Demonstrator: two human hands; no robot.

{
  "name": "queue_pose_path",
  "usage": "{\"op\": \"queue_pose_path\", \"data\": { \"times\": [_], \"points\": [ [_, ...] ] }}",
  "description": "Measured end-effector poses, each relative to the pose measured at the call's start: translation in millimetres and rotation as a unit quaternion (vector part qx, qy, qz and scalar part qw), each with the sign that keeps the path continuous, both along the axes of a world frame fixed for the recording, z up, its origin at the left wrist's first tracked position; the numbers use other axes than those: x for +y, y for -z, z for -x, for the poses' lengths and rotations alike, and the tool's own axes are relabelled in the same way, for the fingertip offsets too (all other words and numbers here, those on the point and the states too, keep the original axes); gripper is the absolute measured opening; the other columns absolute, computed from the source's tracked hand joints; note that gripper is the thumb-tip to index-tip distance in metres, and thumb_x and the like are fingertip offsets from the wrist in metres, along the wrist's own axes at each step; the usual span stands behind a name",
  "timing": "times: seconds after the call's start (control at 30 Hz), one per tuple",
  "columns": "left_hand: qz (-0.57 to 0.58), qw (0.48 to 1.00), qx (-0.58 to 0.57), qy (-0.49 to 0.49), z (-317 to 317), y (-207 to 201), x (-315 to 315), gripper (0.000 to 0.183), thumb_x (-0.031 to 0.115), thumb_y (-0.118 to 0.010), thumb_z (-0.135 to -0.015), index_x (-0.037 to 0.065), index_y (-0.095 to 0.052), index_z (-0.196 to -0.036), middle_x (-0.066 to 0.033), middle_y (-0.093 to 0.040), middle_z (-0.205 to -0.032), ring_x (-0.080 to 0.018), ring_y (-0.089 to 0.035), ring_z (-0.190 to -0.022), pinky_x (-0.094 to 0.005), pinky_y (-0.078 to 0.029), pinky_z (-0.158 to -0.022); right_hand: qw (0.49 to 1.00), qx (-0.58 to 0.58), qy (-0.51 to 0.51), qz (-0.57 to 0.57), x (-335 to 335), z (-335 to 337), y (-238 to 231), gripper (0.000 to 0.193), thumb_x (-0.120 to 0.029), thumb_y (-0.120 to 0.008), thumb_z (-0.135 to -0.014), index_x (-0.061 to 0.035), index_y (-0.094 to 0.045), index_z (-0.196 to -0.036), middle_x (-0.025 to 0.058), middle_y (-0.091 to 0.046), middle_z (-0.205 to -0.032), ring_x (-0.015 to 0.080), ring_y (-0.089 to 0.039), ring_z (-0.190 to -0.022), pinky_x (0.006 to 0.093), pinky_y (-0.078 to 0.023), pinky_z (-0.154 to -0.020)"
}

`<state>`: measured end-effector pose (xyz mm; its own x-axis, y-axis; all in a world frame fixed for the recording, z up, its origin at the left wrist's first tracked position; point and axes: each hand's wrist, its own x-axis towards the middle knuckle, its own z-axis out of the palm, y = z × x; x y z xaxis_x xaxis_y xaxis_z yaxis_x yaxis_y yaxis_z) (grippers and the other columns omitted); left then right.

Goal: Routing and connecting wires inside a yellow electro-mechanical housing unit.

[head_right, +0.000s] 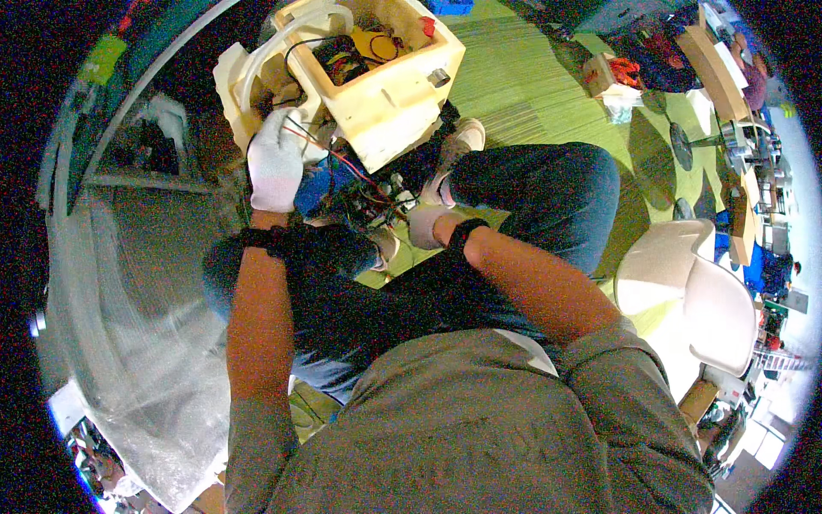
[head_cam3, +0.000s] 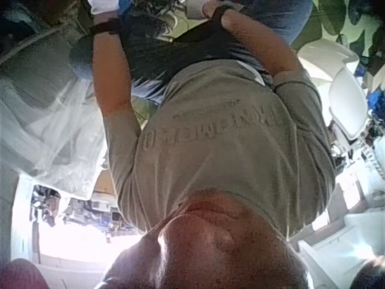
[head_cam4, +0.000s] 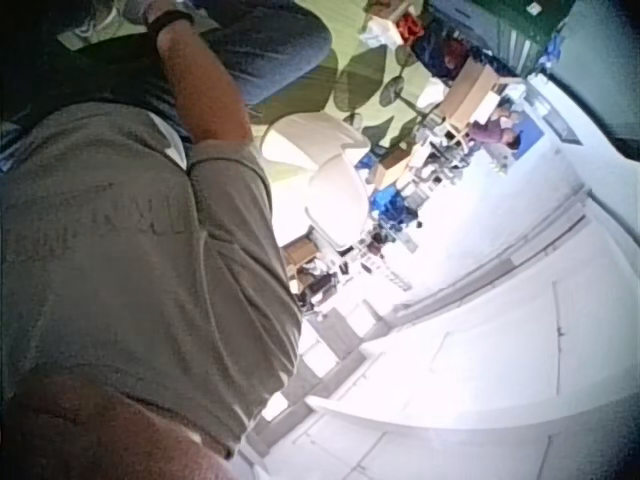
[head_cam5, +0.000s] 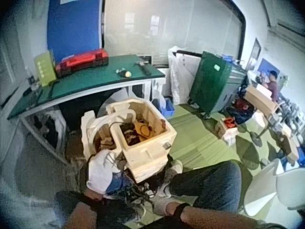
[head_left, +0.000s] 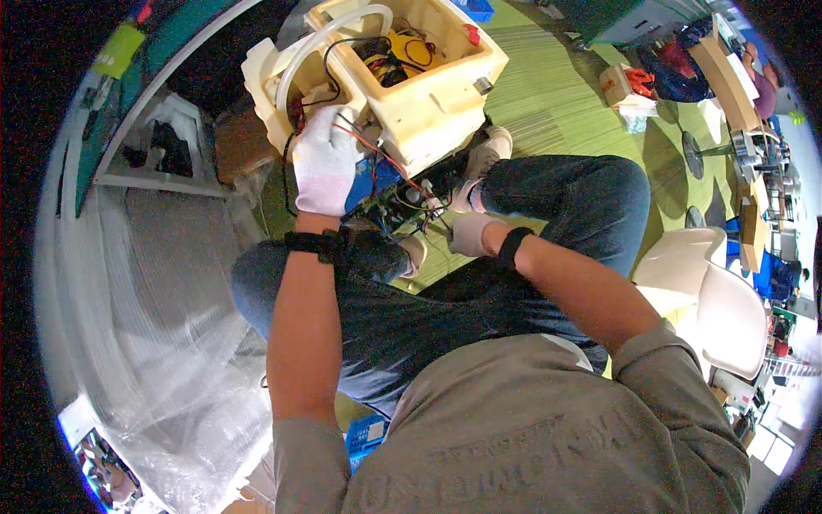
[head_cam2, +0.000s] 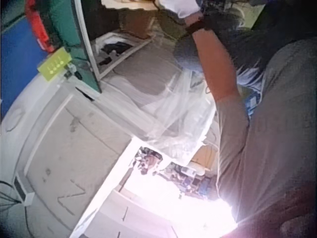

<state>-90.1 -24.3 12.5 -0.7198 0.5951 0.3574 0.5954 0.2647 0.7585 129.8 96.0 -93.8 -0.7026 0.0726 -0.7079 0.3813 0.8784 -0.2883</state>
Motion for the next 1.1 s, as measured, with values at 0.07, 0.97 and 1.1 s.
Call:
{"op": "queue_pose_path", "data": {
  "times": [0.07, 0.97, 1.1],
  "points": [
    [-0.012, 0.997, -0.061, -0.039, 4.9, -1.4, 1.4, 0.024, 0.021, -0.051, -0.098, 0.002, -0.065, -0.101, -0.0182, -0.067, -0.087, -0.0336, -0.066, -0.081, -0.0392, -0.051, -0.073, 0.998, -0.035, -0.039, -0.023, 20.1, -4.3, 3.8, 0.036, -0.033, -0.059, -0.083, -0.0026, -0.070, -0.097, 0.0201, -0.069, -0.093, 0.0374, -0.065, -0.092, 0.0444, -0.050, -0.084],
    [0.031, 0.998, -0.035, -0.041, 3.2, -3.4, -0.4, 0.023, 0.024, -0.056, -0.093, 0.005, -0.068, -0.096, -0.0208, -0.067, -0.081, -0.0347, -0.066, -0.075, -0.0429, -0.051, -0.067, 0.757, 0.321, 0.460, 0.335, 11.7, -28.8, -302.8, 0.045, -0.041, -0.050, -0.099, -0.0038, -0.056, -0.074, -0.0032, -0.034, -0.044, 0.0101, -0.039, -0.036, 0.0249, -0.040, -0.044],
    [0.054, 0.999, -0.003, -0.007, 5.9, -0.5, -6.2, 0.025, 0.016, -0.067, -0.084, 0.006, -0.069, -0.106, -0.0189, -0.068, -0.096, -0.0342, -0.066, -0.091, -0.0400, -0.051, -0.083, 0.750, 0.348, 0.461, 0.323, 18.6, -27.0, -298.3, 0.045, -0.041, -0.049, -0.099, -0.0040, -0.056, -0.075, -0.0036, -0.035, -0.045, 0.0108, -0.040, -0.036, 0.0247, -0.038, -0.043]
  ]
}}
